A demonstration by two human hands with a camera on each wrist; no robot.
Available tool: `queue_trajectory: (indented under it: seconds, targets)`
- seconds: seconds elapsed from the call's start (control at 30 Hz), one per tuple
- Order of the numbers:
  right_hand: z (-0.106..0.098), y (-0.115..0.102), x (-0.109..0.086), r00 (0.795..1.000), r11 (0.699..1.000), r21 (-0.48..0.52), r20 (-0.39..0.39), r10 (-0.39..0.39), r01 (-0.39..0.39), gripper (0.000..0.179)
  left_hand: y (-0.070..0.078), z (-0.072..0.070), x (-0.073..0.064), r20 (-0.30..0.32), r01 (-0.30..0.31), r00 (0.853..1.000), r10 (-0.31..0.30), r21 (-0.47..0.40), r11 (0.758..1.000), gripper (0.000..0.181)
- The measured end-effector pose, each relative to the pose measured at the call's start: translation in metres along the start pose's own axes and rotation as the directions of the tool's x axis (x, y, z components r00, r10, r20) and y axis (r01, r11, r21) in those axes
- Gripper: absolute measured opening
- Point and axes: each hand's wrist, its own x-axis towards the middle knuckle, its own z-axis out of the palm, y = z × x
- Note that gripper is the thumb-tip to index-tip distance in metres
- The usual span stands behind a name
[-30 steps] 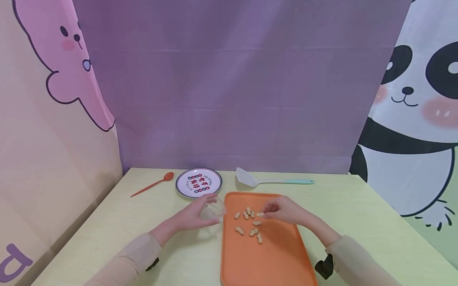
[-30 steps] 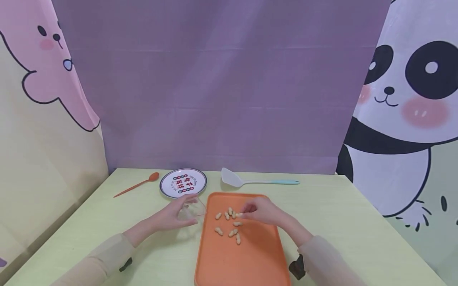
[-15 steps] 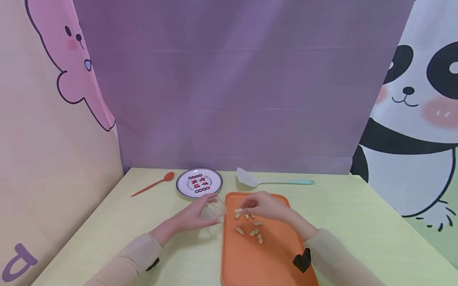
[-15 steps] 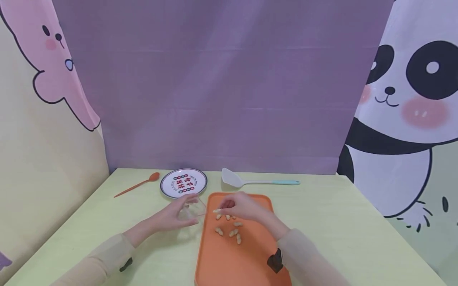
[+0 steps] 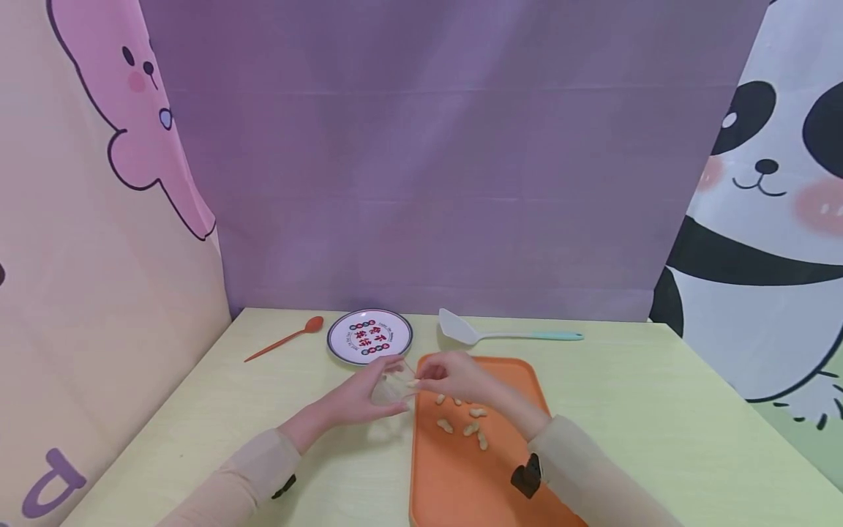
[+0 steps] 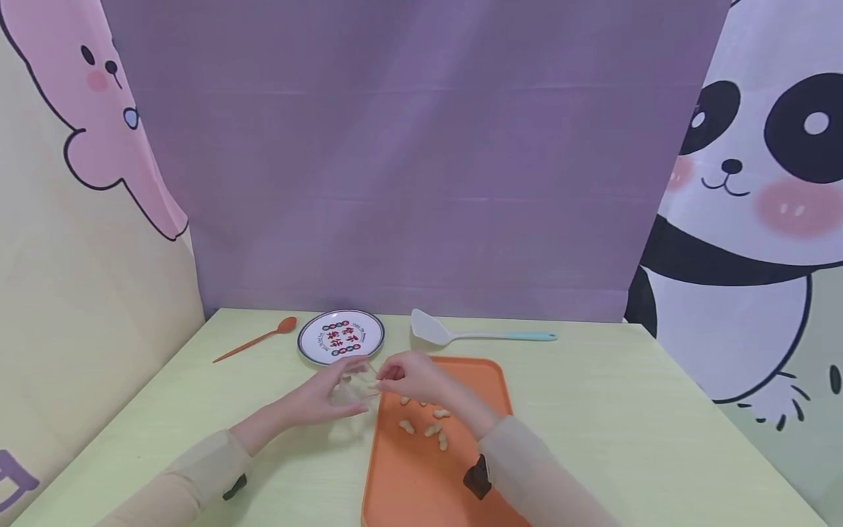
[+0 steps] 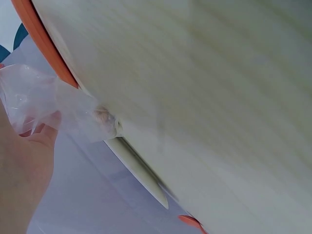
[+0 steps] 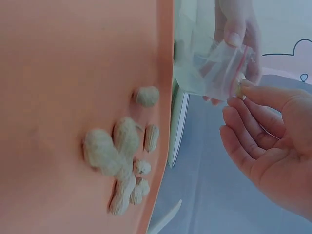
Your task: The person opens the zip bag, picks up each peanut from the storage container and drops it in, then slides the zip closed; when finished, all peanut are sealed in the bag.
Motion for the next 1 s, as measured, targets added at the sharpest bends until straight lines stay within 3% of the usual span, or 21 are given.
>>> queue_trajectory:
  seconds: [0.8, 1.0]
  targets:
    - [-0.001, 0.006, -0.005, 0.999, 1.000, 0.000, -0.047, -0.011, 0.011, 0.009, 0.003, 0.000, -0.001, -0.020, 0.006, 1.000, -0.006, -0.013, 1.000, 0.079]
    - [-0.008, 0.013, -0.020, 0.997, 0.999, 0.005, -0.060, 0.051, -0.051, 0.011, 0.002, -0.001, -0.001, -0.026, -0.001, 1.000, 0.001, -0.002, 1.000, 0.079]
